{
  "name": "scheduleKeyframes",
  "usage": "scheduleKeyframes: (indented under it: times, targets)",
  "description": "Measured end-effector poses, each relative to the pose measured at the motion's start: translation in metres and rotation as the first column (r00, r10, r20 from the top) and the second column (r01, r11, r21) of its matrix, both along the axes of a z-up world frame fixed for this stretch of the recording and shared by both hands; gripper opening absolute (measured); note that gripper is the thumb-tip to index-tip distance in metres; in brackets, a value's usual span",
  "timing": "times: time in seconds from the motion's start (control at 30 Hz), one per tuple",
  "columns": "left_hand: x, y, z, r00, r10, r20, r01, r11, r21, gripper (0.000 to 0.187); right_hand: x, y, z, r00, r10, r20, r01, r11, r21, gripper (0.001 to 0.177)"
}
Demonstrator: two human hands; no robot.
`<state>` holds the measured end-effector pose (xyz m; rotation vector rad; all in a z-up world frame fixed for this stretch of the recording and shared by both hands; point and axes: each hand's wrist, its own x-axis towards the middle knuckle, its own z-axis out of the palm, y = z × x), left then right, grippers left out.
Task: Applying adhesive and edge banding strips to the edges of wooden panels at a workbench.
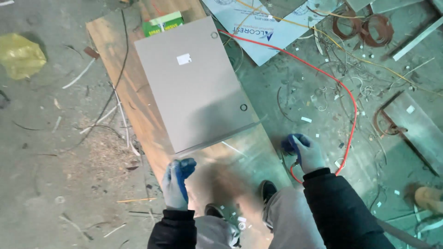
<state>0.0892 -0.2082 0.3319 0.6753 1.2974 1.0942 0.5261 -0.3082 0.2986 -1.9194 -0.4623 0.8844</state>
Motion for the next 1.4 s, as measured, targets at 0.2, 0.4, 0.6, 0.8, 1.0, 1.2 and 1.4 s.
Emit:
scheduleKeyframes:
  times: [0.2, 0.4, 0.6, 0.8, 1.0, 1.2, 1.4]
  targets:
    - [-0.043, 0.056, 0.145, 0.935, -0.26, -0.241, 0.235, 0.964, -0.127, 0.031, -0.054, -0.033, 0.009, 0.919, -0.251, -0.305, 0.236, 0.968, -0.085, 0.031]
    - [-0.007, 0.166, 0.084, 0.51, -0.65, -0.563, 0.709, 0.688, -0.151, 0.063, -0.121, -0.008, -0.053, 0.76, -0.415, -0.5, 0.399, 0.905, -0.144, 0.037]
    - [0.09, 0.246, -0.027, -0.187, -0.665, -0.723, 0.898, 0.184, -0.401, 0.08, -0.181, 0.014, -0.182, 0.511, -0.69, -0.512, 0.632, 0.706, -0.32, 0.024]
    - [0.205, 0.29, -0.037, -0.801, -0.09, -0.592, 0.575, -0.391, -0.719, 0.093, -0.219, 0.065, -0.255, 0.405, -0.808, -0.427, 0.778, 0.55, -0.303, 0.029]
    - [0.286, 0.293, -0.085, -0.686, 0.386, -0.616, 0.34, -0.578, -0.741, 0.12, -0.214, 0.131, -0.256, 0.419, -0.896, -0.147, 0.869, 0.443, -0.222, 0.039]
    - [0.322, 0.299, -0.166, -0.622, 0.435, -0.651, 0.305, -0.631, -0.713, 0.131, -0.205, 0.188, -0.163, 0.753, -0.64, 0.154, 0.641, 0.657, -0.397, 0.047]
    - [0.341, 0.309, -0.2, -0.686, 0.305, -0.661, 0.316, -0.693, -0.648, 0.123, -0.284, 0.19, -0.176, 0.782, -0.548, 0.296, 0.622, 0.669, -0.406, 0.038]
